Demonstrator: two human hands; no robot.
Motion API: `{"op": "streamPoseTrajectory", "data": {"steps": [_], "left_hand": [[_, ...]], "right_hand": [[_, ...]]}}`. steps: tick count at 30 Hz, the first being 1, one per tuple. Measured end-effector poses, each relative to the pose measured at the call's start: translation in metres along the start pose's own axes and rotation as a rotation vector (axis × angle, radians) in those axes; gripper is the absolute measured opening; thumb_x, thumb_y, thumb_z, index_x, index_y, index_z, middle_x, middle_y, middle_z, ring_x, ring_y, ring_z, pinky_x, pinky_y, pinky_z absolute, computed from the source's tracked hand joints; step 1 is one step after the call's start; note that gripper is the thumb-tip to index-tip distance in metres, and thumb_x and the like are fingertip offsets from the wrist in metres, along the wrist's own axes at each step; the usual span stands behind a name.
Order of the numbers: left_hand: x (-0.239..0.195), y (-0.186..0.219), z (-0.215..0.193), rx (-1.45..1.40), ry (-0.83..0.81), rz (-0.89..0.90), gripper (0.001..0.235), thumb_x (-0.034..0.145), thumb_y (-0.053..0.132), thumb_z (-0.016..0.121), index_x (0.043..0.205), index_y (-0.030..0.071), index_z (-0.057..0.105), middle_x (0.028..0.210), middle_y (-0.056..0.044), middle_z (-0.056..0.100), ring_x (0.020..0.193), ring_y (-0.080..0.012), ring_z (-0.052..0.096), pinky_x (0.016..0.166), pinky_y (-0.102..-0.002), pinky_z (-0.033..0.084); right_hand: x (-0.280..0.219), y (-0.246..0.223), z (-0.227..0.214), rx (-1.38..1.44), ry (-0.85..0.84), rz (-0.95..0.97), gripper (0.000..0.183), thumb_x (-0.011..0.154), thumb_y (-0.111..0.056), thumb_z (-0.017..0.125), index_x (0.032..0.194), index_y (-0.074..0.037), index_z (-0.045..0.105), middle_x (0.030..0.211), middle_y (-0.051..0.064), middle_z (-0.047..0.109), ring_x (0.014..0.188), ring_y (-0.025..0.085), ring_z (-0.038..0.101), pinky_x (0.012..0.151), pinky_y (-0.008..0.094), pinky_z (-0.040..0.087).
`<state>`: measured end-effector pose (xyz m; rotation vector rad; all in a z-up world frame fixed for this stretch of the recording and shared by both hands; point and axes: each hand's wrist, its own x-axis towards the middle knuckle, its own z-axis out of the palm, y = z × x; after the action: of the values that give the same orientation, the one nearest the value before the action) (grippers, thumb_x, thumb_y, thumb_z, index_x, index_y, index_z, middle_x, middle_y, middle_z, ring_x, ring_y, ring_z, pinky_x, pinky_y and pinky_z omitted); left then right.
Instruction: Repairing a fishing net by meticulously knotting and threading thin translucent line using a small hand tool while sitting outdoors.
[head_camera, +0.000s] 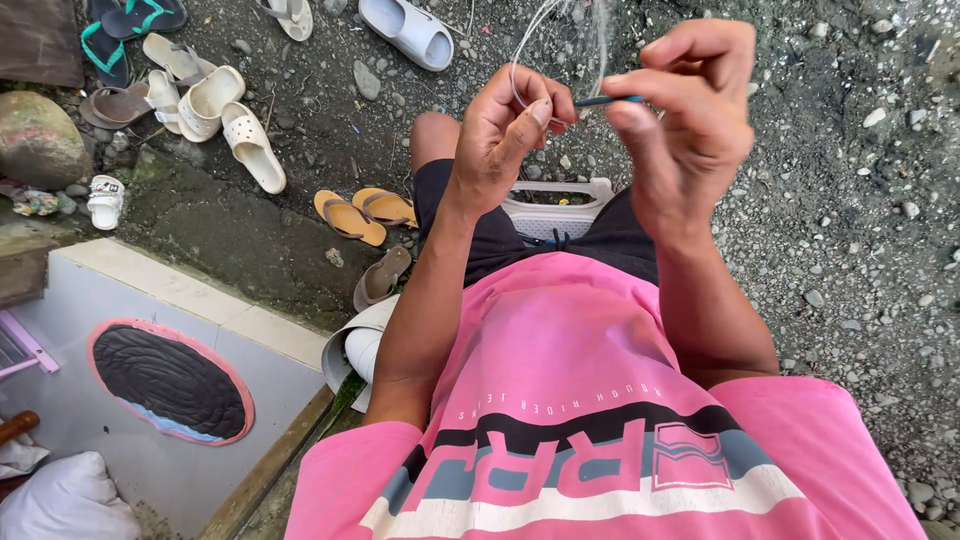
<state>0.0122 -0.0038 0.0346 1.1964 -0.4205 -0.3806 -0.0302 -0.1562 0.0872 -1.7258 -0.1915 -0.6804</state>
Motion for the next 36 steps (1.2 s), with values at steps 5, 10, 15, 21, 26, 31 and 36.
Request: {"op": "streamPoseTrajectory", "data": {"steps": [5,10,15,21,26,31,36], "left_hand": [[0.001,-0.001,0.006,0.004,0.014,0.037,0.021,0.096,0.03,0.047,0.092,0.01,0.044,0.092,-0.01,0.06,0.079,-0.0135,0.054,0.071,-0.025,0.046],[-0.001,0.0,0.004,-0.002,-0.004,0.058,0.013,0.098,0.021,0.042,0.092,0.009,0.042,0.095,-0.014,0.062,0.082,-0.0142,0.058,0.066,-0.022,0.046],[-0.004,-0.001,0.002,-0.011,0.032,0.028,0.016,0.099,0.026,0.042,0.094,0.011,0.043,0.096,-0.013,0.065,0.077,-0.0135,0.059,0.063,-0.022,0.044],[-0.005,0.002,-0.003,0.019,0.026,0.033,0.017,0.099,0.026,0.041,0.094,0.01,0.045,0.096,-0.011,0.064,0.077,-0.0142,0.058,0.062,-0.022,0.044],[-0.005,-0.001,-0.006,0.002,0.013,0.033,0.016,0.096,0.026,0.041,0.089,0.012,0.043,0.092,-0.009,0.06,0.078,-0.0151,0.055,0.062,-0.024,0.043],[-0.006,0.005,-0.007,0.006,-0.043,0.014,0.015,0.094,0.026,0.041,0.086,0.013,0.042,0.093,-0.007,0.058,0.084,-0.014,0.053,0.065,-0.025,0.041],[-0.012,0.014,-0.012,0.021,-0.129,0.067,0.026,0.085,0.002,0.055,0.088,0.015,0.033,0.095,-0.007,0.051,0.078,-0.0119,0.041,0.069,-0.024,0.036]], "right_hand": [[-0.013,0.019,-0.033,0.308,0.306,-0.048,0.021,0.102,-0.031,0.049,0.102,-0.009,0.048,0.083,0.021,0.049,0.078,0.034,0.049,0.08,0.049,0.047],[-0.024,0.028,-0.053,0.512,0.41,0.115,0.015,0.111,-0.026,0.043,0.122,-0.018,0.049,0.079,0.019,0.029,0.06,0.028,0.03,0.052,0.043,0.034],[-0.015,0.014,-0.054,-0.28,-0.382,0.265,0.025,0.101,-0.023,0.066,0.11,-0.001,0.063,0.098,0.01,0.058,0.077,0.016,0.043,0.07,0.029,0.035],[-0.011,0.013,-0.056,-0.182,-0.682,0.537,0.004,0.098,-0.008,0.063,0.097,-0.004,0.065,0.079,0.004,0.061,0.062,0.01,0.054,0.059,0.022,0.041],[-0.035,0.015,-0.055,0.32,-0.298,0.62,0.014,0.098,-0.015,0.058,0.099,-0.002,0.058,0.068,0.001,0.048,0.056,0.005,0.041,0.052,0.017,0.033],[-0.04,-0.024,-0.04,0.404,-0.216,0.389,0.024,0.097,-0.027,0.055,0.105,-0.005,0.053,0.074,0.004,0.041,0.053,0.007,0.039,0.052,0.018,0.029],[-0.043,-0.062,-0.024,0.438,-0.813,0.23,0.039,0.097,-0.026,0.054,0.13,-0.006,0.048,0.074,0.001,0.053,0.062,0.015,0.052,0.067,0.029,0.049]]}}
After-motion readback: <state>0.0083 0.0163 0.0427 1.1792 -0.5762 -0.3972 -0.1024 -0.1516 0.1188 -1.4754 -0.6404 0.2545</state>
